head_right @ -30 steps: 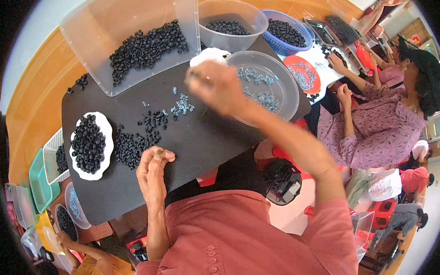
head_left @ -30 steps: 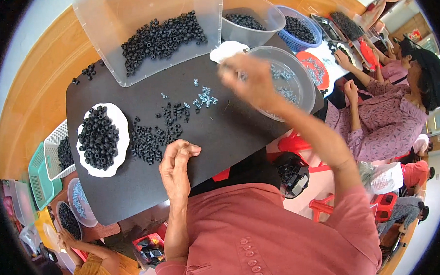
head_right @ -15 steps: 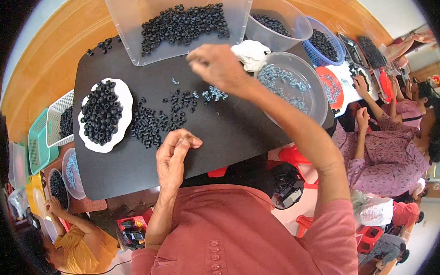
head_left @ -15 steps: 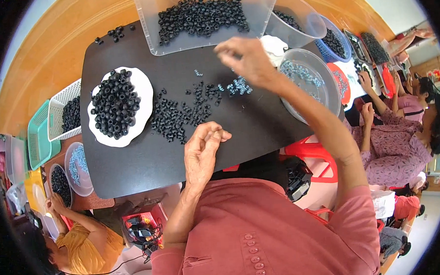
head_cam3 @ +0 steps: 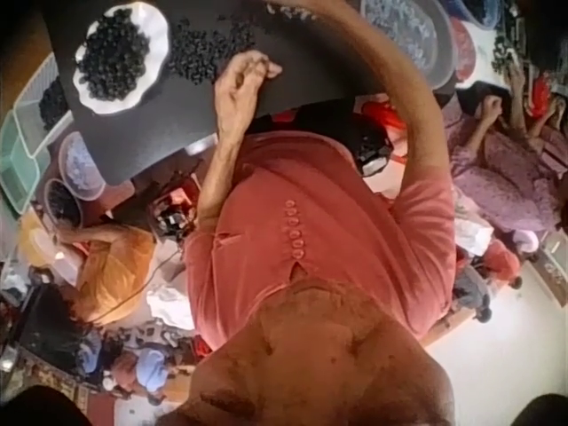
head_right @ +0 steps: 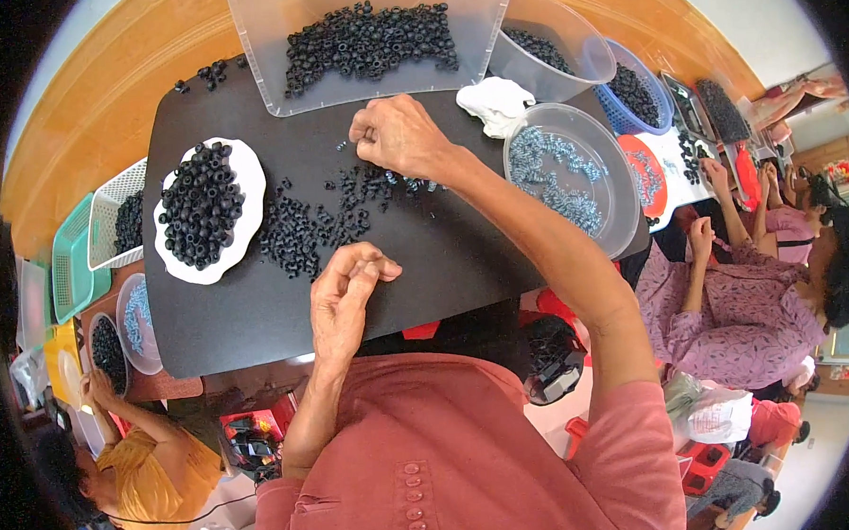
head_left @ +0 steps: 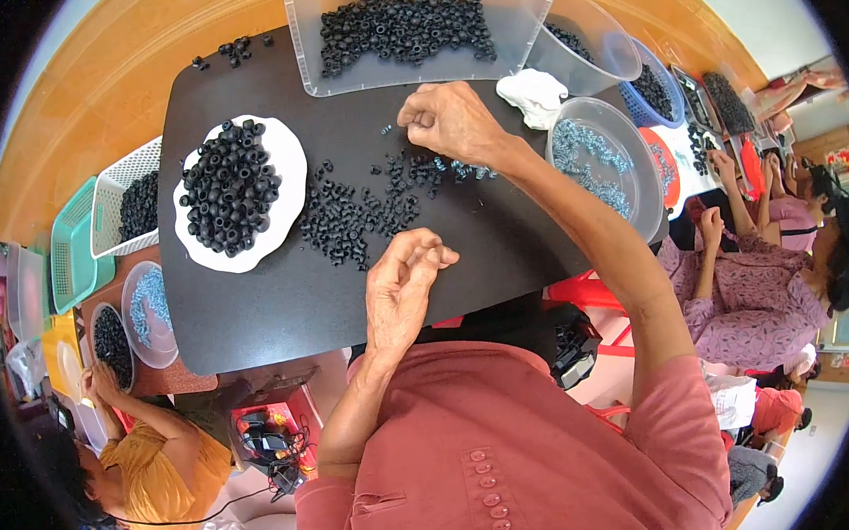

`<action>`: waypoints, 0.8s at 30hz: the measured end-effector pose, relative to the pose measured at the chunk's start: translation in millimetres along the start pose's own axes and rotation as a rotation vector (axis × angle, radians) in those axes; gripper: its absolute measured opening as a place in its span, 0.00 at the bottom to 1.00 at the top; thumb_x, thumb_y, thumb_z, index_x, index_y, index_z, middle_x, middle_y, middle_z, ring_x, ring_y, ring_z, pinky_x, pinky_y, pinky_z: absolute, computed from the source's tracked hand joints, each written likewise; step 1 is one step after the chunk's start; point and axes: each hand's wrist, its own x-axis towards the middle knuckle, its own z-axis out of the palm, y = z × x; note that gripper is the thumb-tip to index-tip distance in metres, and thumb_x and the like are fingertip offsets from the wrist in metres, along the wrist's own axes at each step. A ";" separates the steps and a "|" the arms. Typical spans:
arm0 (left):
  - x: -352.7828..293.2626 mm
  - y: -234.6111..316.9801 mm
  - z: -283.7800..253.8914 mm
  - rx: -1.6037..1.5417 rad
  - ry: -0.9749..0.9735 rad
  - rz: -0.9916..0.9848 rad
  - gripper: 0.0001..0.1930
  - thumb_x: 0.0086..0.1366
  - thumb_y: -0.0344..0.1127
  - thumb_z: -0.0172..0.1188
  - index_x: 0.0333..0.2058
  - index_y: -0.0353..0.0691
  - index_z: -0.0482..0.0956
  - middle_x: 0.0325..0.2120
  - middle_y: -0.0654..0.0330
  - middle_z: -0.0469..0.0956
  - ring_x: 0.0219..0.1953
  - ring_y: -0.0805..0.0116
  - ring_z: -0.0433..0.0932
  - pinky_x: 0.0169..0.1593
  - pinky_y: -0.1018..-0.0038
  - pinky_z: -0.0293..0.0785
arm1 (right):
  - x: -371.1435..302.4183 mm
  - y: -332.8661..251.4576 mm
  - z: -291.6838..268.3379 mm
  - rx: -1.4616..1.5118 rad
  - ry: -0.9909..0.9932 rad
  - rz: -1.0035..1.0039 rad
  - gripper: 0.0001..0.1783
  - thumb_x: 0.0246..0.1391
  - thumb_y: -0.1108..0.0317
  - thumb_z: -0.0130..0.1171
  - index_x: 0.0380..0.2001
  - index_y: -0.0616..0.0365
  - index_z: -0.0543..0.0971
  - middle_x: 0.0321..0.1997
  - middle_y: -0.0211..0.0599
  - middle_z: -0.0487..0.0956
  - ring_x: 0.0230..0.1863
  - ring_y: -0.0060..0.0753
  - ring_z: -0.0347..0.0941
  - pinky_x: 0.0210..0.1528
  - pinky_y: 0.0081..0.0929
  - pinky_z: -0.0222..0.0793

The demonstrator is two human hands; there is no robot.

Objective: The person sorts small black plastic components and blue beads by hand on a table.

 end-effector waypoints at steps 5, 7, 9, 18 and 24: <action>0.3 1.9 0.6 0.037 0.040 -0.002 0.07 0.66 0.28 0.49 0.40 0.33 0.73 0.32 0.56 0.79 0.37 0.72 0.76 0.45 0.74 0.71 | -16.3 -12.0 -13.5 0.160 0.052 0.073 0.09 0.41 0.75 0.57 0.30 0.63 0.81 0.27 0.39 0.78 0.25 0.27 0.75 0.30 0.25 0.72; 0.6 -0.5 -1.7 0.028 0.022 0.004 0.07 0.68 0.29 0.50 0.40 0.33 0.73 0.33 0.58 0.78 0.38 0.73 0.76 0.47 0.74 0.71 | -20.3 -14.6 -17.0 0.167 0.013 0.046 0.09 0.42 0.75 0.57 0.30 0.64 0.81 0.26 0.39 0.79 0.24 0.27 0.75 0.29 0.25 0.72; 0.2 -0.8 -1.4 0.018 0.005 0.008 0.07 0.69 0.31 0.50 0.41 0.34 0.72 0.33 0.59 0.78 0.39 0.74 0.76 0.48 0.74 0.71 | -23.0 -13.4 -16.5 0.155 0.033 0.043 0.10 0.42 0.76 0.57 0.31 0.64 0.81 0.26 0.38 0.78 0.24 0.25 0.74 0.29 0.24 0.71; -0.6 1.0 -0.2 0.047 0.034 -0.008 0.06 0.69 0.30 0.50 0.40 0.34 0.73 0.32 0.59 0.78 0.38 0.75 0.76 0.47 0.76 0.71 | -40.0 -27.7 -13.4 0.283 0.077 0.108 0.09 0.45 0.75 0.57 0.33 0.63 0.80 0.24 0.34 0.76 0.22 0.18 0.69 0.26 0.21 0.67; 0.6 1.5 0.5 0.038 0.020 -0.002 0.07 0.68 0.29 0.49 0.40 0.34 0.73 0.32 0.59 0.78 0.38 0.74 0.76 0.47 0.76 0.71 | -33.4 -28.9 -1.5 0.156 0.034 -0.077 0.08 0.45 0.77 0.56 0.32 0.63 0.79 0.25 0.37 0.75 0.24 0.29 0.72 0.28 0.26 0.69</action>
